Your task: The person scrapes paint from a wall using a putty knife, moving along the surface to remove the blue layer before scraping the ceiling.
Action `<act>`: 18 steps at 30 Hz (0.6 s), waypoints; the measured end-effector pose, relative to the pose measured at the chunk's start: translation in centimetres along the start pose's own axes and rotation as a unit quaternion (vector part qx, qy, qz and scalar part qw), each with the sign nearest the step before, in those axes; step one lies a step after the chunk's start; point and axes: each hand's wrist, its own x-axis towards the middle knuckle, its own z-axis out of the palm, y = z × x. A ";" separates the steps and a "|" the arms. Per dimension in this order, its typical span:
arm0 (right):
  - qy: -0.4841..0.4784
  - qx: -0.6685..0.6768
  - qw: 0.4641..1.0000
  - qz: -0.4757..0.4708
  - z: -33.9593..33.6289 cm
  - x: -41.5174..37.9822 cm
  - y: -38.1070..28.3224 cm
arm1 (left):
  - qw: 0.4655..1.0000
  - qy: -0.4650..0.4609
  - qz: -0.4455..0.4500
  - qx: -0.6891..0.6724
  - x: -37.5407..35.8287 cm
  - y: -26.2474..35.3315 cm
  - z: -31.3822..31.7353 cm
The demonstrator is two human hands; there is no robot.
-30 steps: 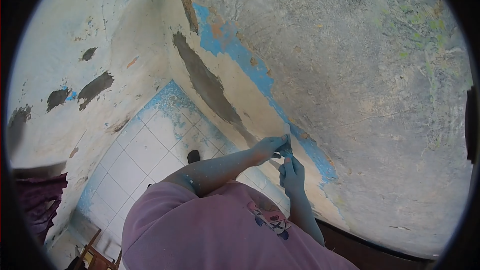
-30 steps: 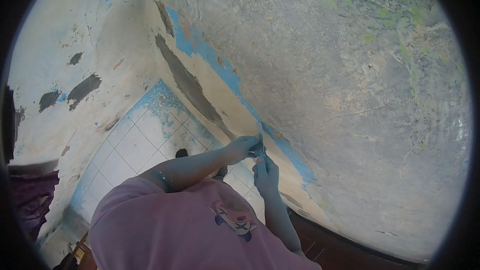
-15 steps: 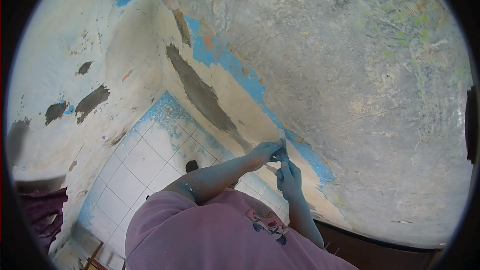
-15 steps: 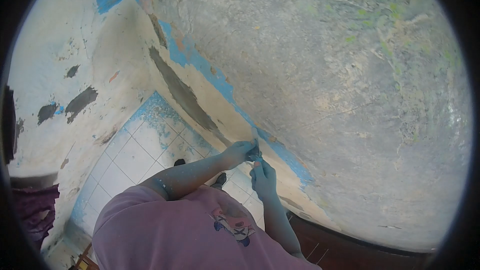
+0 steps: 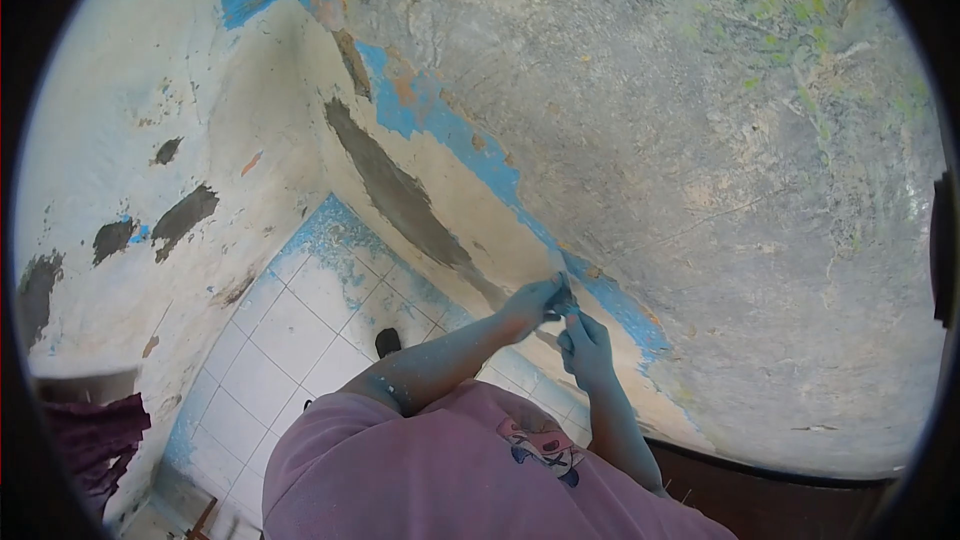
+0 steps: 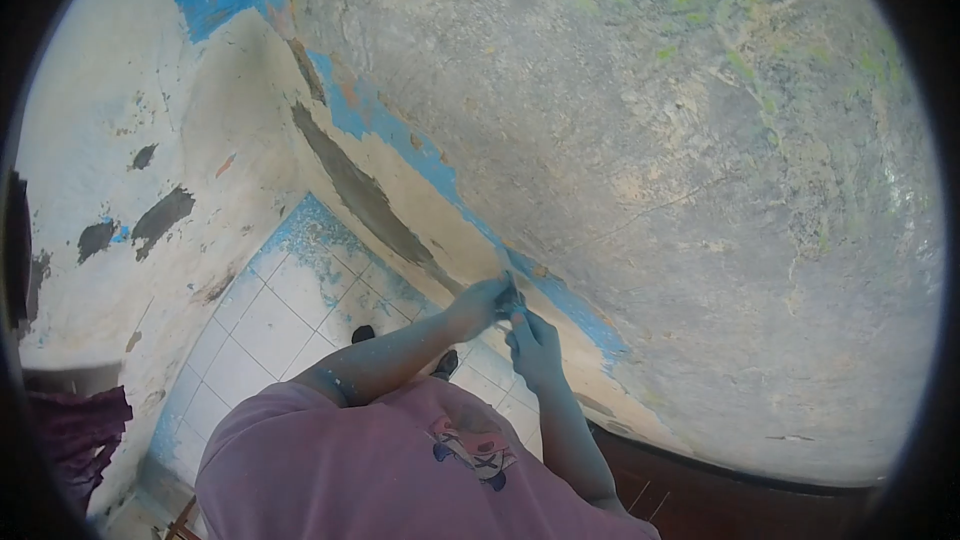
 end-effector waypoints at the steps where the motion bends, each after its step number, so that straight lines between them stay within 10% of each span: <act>1: 0.005 0.003 1.000 0.004 0.6 0.5 -0.3 | 0.999 0.014 0.026 -0.016 -0.1 0.4 -0.3; 18: -0.012 0.010 1.000 0.016 2.1 1.2 -1.4 | 0.999 0.023 0.016 -0.030 -1.0 3.2 -0.6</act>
